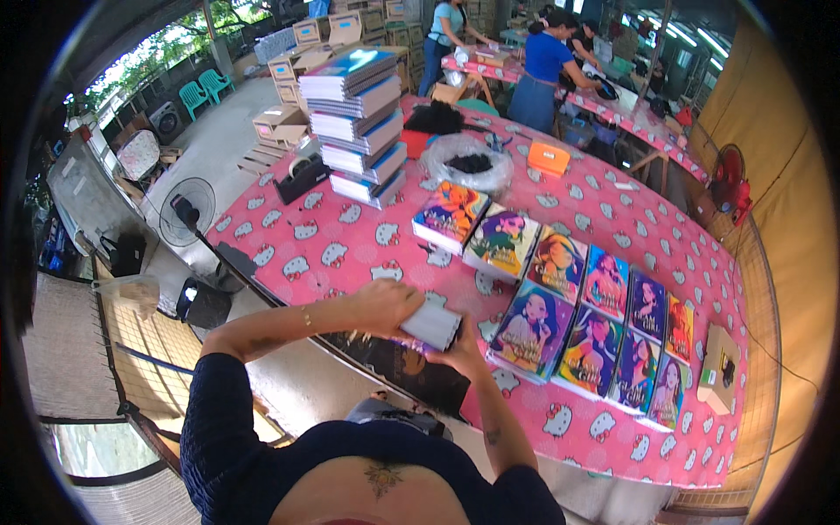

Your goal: The person sorts books by gathering specific covers from a table and stacking them into piles.

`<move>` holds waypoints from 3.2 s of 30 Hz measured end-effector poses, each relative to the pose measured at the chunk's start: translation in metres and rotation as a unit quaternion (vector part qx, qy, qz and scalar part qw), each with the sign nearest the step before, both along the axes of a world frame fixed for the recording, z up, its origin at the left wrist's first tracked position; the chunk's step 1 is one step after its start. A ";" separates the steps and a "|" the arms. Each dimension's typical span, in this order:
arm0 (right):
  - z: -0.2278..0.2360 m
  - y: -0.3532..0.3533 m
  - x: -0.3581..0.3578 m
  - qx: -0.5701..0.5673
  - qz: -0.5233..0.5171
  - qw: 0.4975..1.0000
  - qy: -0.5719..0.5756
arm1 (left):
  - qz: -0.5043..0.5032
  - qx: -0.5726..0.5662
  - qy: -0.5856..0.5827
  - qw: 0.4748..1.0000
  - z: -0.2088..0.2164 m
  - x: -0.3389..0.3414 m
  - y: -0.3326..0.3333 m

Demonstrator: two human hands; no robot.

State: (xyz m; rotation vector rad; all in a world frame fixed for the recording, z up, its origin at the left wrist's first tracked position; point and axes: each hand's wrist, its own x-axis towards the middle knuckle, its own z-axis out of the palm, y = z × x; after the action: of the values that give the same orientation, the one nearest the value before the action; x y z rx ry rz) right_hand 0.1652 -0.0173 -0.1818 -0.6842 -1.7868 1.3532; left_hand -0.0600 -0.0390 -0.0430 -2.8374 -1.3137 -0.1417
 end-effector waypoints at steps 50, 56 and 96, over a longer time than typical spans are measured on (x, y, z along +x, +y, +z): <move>0.062 0.148 -0.043 0.123 -0.405 0.901 -0.099 | 0.055 -0.030 -0.431 0.900 -0.053 -0.116 0.127; 0.033 0.075 0.262 0.101 -0.609 0.733 -0.287 | -0.154 -0.139 -0.365 0.908 -0.072 0.155 0.084; 0.020 0.030 0.211 0.113 -0.385 0.732 -0.550 | 0.019 -0.017 -0.144 0.989 -0.120 0.193 0.001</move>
State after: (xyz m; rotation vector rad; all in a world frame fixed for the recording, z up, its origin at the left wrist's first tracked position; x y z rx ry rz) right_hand 0.3759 0.0126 -0.1617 -2.0772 -1.9863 0.0357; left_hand 0.1325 -0.0384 -0.1626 -2.9008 -1.4280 -0.5536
